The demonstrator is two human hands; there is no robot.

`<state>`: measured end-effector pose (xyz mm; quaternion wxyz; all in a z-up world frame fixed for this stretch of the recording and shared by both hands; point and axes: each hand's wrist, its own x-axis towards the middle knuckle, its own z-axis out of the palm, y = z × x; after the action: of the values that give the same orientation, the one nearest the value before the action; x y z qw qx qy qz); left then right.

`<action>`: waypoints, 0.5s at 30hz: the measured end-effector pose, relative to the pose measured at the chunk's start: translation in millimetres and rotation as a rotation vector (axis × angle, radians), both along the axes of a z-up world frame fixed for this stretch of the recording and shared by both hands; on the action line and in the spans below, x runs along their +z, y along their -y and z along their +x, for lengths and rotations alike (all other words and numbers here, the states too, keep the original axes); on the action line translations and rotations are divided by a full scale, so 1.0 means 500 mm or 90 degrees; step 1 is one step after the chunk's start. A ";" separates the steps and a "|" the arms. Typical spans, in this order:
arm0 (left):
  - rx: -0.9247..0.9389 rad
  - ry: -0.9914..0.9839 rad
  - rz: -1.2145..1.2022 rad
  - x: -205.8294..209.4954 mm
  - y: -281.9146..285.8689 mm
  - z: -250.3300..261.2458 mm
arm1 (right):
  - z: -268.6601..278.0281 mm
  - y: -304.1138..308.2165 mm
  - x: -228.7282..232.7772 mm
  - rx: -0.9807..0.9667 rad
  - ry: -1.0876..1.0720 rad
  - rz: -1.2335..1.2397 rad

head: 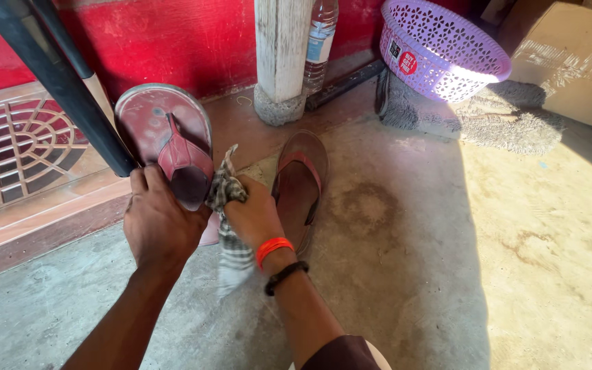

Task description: The person retrieves a pair of brown flip-flops from a plastic shoe rack and wipes them with a checkered cloth. They clean the straps and the footbed of the sandals thoroughly while holding them in their hands.

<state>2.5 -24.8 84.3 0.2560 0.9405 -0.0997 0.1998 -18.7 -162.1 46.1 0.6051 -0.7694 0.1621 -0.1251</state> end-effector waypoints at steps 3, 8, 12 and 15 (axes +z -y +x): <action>0.007 -0.033 0.009 -0.002 0.001 -0.006 | -0.003 0.005 -0.001 -0.019 -0.026 -0.098; -0.007 0.021 0.023 -0.015 -0.008 -0.009 | -0.001 0.015 -0.033 -0.083 -0.083 -0.266; -0.010 0.025 0.019 -0.022 -0.009 -0.007 | 0.015 -0.011 -0.018 -0.047 -0.017 -0.017; -0.013 -0.005 0.009 -0.027 -0.006 -0.006 | 0.006 -0.020 0.018 -0.071 0.179 0.099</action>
<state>-0.4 -21.6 70.9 0.2520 0.9420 -0.1094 0.1930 -16.0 -152.0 55.1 0.6716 -0.6850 0.1277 -0.2517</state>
